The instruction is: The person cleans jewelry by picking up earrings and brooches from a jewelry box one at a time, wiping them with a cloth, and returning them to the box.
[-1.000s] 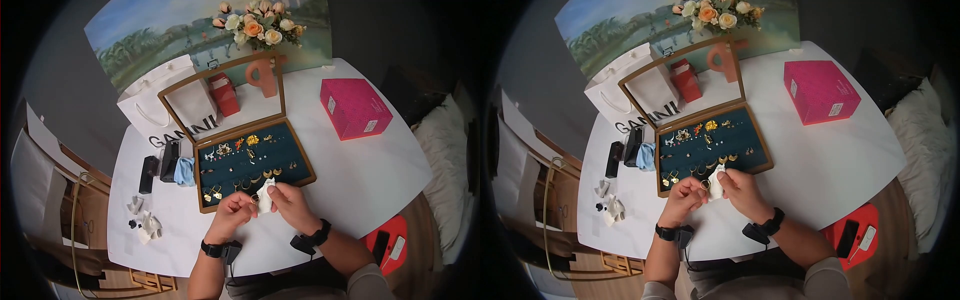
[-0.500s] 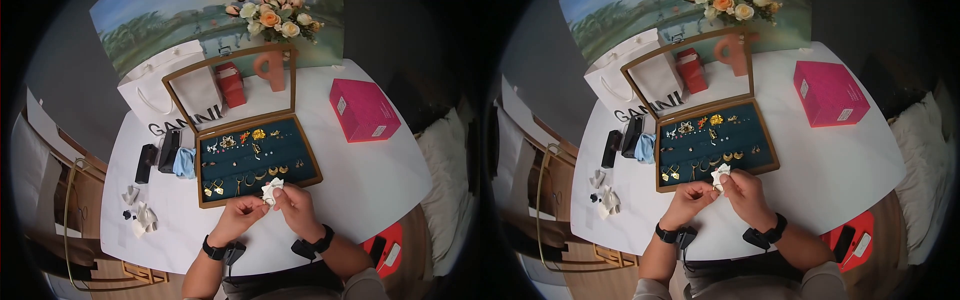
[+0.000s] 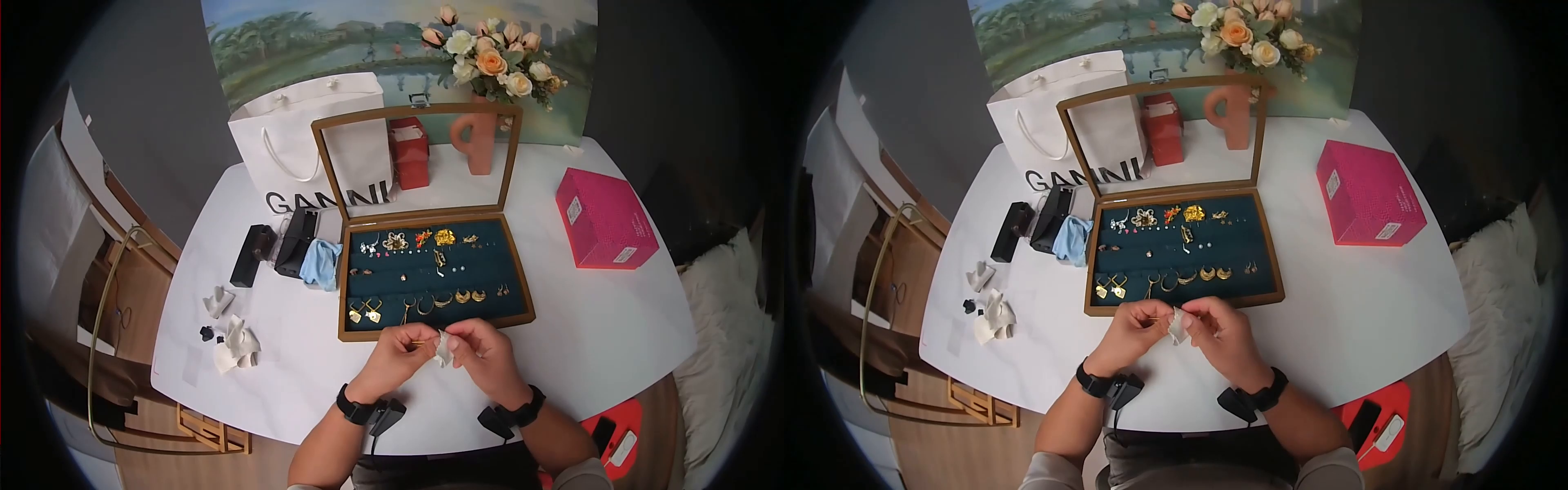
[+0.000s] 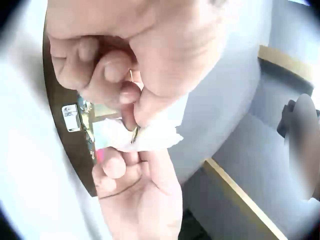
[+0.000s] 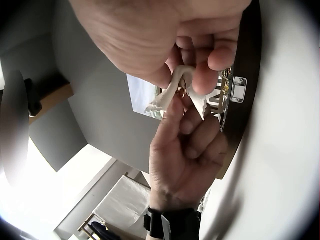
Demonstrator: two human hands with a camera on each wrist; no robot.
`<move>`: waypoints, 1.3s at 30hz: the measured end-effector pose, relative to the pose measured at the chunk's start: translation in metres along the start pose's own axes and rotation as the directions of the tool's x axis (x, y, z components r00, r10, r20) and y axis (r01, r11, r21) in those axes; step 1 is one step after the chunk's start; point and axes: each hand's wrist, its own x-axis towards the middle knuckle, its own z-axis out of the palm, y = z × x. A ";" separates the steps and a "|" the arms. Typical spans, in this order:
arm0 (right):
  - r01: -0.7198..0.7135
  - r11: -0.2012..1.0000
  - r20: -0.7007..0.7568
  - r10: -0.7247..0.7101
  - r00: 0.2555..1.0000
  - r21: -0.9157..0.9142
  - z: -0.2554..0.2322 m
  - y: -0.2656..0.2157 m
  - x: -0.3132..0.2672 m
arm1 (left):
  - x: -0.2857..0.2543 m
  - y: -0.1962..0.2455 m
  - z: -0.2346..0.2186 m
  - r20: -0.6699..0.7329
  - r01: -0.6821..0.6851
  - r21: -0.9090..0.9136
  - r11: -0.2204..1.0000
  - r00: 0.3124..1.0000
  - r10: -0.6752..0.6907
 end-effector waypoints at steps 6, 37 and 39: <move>-0.137 0.986 0.090 0.146 0.985 -0.096 -0.005 0.000 -0.003 | 0.001 -0.002 -0.001 0.021 -0.002 -0.025 1.000 1.000 0.003; -0.216 0.974 -0.015 0.218 0.976 0.066 0.001 0.000 -0.002 | 0.003 -0.013 0.016 -0.204 -0.106 -0.138 0.985 0.976 0.077; -0.203 0.976 -0.031 0.207 0.978 0.082 -0.003 0.000 0.000 | 0.003 -0.007 0.006 -0.247 -0.148 -0.056 0.987 0.960 0.130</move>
